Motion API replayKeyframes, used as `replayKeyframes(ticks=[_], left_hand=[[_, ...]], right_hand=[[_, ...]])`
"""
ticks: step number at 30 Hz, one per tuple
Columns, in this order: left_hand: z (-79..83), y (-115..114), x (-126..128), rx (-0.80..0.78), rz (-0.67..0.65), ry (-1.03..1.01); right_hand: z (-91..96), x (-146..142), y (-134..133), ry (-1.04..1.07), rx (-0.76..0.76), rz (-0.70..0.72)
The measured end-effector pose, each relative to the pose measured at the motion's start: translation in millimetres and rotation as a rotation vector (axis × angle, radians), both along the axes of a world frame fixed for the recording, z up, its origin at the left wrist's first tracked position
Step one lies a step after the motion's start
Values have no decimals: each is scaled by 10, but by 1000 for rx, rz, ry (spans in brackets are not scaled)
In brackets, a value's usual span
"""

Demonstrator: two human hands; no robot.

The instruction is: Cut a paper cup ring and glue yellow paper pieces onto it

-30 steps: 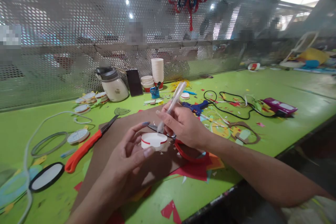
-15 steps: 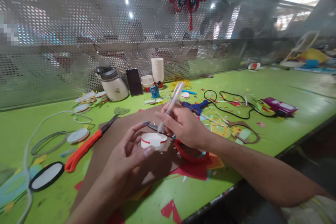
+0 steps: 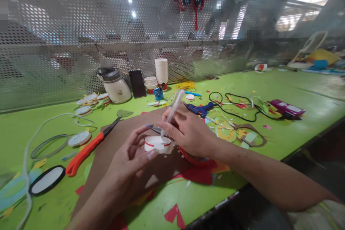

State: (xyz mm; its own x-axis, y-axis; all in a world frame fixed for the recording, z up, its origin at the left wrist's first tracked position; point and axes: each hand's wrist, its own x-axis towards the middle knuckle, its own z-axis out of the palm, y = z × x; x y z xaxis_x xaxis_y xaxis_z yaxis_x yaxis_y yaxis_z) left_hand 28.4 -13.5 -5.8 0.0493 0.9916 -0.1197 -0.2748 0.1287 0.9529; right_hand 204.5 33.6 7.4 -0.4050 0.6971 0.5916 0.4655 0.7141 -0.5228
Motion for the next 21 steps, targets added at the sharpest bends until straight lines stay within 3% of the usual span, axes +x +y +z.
replayKeyframes(ticks=[8, 16, 21], left_hand=[[-13, 29, -72, 15, -1, 24], [-45, 70, -103, 18, -38, -13], [-73, 81, -83, -16, -62, -93]], right_hand=[[-67, 19, 66, 190, -15, -29], [-81, 19, 73, 364, -236, 5], [-124, 17, 105, 452, -278, 55]])
